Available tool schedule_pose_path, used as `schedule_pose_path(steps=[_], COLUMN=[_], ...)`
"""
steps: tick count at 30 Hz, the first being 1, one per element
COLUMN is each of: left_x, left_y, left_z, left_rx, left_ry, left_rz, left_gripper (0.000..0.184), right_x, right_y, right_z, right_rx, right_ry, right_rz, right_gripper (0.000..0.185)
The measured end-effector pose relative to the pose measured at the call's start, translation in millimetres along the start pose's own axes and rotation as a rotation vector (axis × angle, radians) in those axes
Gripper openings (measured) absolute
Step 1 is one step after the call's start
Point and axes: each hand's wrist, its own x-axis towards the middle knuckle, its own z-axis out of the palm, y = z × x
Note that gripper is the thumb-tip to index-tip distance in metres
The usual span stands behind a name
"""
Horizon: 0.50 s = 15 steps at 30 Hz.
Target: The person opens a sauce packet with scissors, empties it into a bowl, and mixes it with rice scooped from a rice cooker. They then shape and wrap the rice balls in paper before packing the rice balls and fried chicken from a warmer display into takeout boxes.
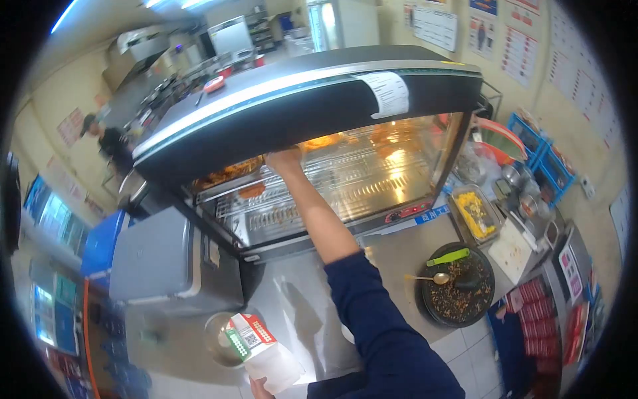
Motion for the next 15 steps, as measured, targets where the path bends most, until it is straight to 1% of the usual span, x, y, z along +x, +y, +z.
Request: schedule_pose_path(steps=[2,3,4,5,6,7,8,9,11,13,14,15], left_x=[28.4,42.4,57.8,79.3,107.9,114.7,122.2,114.9,152.7,162.9,171.2,182.5], left_y=[-4.5,-10.2,-13.9,-16.5,-34.1,-17.5,-1.1,53.4,61.7,95.2,106.3,114.7], left_z=[-1.7,-0.8,-1.0,-0.5,-1.1,5.4,17.2,48.7,70.8,105.6,120.3,135.9], left_rx=[0.059,0.071,0.084,0.084,0.241,0.393,0.124,-0.148,-0.085,-0.176,-0.177,-0.242], left_ry=[-0.083,-0.105,-0.122,-0.166,-0.229,-0.291,-0.316,-0.340,-0.460,-0.481,-0.496,-0.525], left_rz=[0.063,0.096,0.125,-0.068,0.104,0.274,0.257,0.228,0.288,0.204,0.203,0.172], left_gripper=[0.049,0.049,0.050,0.053,0.054,0.055,0.056,0.061,0.069,0.067,0.067,0.066], right_x=[32.8,45.6,49.9,50.5,48.7,43.9,39.4,38.6,32.9,23.2,19.8,14.3], right_y=[14.8,17.4,18.5,19.1,17.6,15.1,12.7,11.1,14.5,18.5,19.9,18.9], right_z=[15.7,19.7,17.8,19.1,16.1,15.9,15.4,17.5,20.9,17.1,16.4,12.0], right_rx=[-0.173,-0.212,-0.216,-0.220,-0.224,-0.229,-0.234,-0.241,-0.256,-0.263,-0.256,-0.243], right_ry=[0.537,0.551,0.480,0.408,0.356,0.324,0.305,0.304,0.307,0.298,0.281,0.253], right_rz=[-0.250,-0.228,-0.189,-0.158,-0.141,-0.137,-0.144,-0.159,-0.207,-0.254,-0.270,-0.287], right_gripper=[0.049,0.049,0.049,0.049,0.049,0.049,0.049,0.049,0.049,0.049,0.049,0.049])
